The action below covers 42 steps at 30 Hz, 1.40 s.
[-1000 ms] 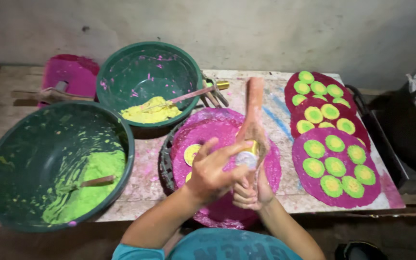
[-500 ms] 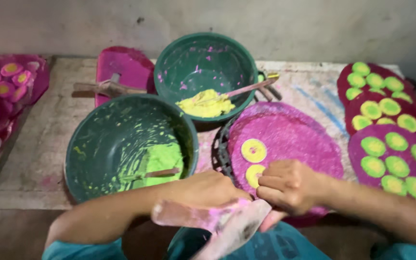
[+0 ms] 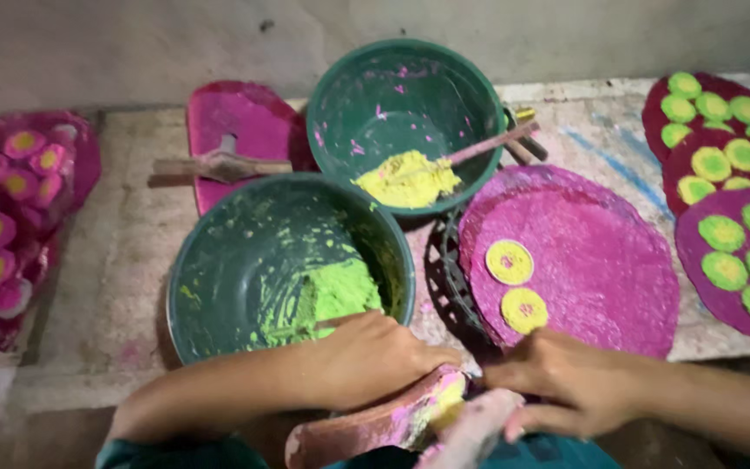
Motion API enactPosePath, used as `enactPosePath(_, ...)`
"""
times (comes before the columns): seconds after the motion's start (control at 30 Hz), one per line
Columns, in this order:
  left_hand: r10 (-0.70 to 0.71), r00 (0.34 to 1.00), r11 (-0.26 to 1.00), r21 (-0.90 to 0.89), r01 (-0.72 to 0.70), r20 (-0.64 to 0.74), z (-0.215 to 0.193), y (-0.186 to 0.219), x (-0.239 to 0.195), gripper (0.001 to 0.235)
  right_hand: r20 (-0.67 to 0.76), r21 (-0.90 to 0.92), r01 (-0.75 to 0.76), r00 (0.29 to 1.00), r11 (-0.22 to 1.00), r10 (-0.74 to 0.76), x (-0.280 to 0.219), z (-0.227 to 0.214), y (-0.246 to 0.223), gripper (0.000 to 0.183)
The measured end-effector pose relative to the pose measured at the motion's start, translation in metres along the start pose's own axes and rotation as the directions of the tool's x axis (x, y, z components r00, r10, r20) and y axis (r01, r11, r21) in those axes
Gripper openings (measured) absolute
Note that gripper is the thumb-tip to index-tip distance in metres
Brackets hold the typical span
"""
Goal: The person uses a wooden press to scoop green and yellow dough from bowls and form circular layered shapes on a pink tray. They repeatedly fill the press, release the formed pieces, and arrange them in rows.
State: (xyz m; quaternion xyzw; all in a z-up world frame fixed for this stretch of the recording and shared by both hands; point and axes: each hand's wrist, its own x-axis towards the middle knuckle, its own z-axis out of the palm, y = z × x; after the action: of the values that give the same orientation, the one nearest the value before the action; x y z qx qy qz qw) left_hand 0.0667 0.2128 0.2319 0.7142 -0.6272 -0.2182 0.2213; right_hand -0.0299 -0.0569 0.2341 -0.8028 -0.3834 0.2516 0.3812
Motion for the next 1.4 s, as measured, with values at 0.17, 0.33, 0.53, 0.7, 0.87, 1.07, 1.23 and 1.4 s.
enactPosePath(0.17,-0.025,1.000,0.995,0.098,0.025,0.004,0.016,-0.047,-0.007,0.024,-0.138,-0.006,0.111,0.984,0.994,-0.111,-0.024,0.004,0.003,0.038)
enactPosePath(0.33,-0.008,0.970,0.592,-0.783,-0.190,-0.241,-0.012,-0.127,-0.024,0.049,-0.350,-0.720,-0.050,0.887,0.692,-0.300,-0.049,-0.022,0.027,0.029)
enactPosePath(0.53,0.065,0.944,-0.148,-0.932,0.331,0.324,0.061,-0.125,0.014,0.060,-0.188,-0.982,-0.156,0.859,0.107,-0.476,-0.040,-0.072,0.074,0.016)
enactPosePath(0.7,-0.331,0.932,-0.030,-0.989,0.146,0.148,0.123,-0.107,0.038,0.028,-0.343,-0.935,-0.253,0.821,0.249,-0.457,-0.034,-0.076,0.071,0.028)
enactPosePath(0.87,-0.449,0.892,0.138,-0.981,0.135,0.060,0.118,-0.104,0.031,0.023,-0.465,-0.878,-0.219,0.600,0.426,-0.651,-0.026,-0.052,0.057,0.046)
enactPosePath(1.07,-0.427,0.904,0.223,-0.965,0.137,0.030,0.101,-0.092,0.034,0.028,-0.410,-0.905,-0.128,0.526,0.407,-0.745,-0.017,-0.037,0.038,0.036)
enactPosePath(1.23,-0.424,0.906,0.232,-0.965,0.122,0.012,0.098,-0.091,0.034,0.025,-0.396,-0.913,-0.134,0.521,0.386,-0.756,-0.008,-0.036,0.035,0.040)
enactPosePath(1.4,-0.446,0.894,0.245,-0.966,0.087,-0.033,0.105,-0.096,0.035,0.020,-0.417,-0.905,-0.179,0.556,0.386,-0.719,-0.005,-0.034,0.038,0.041)
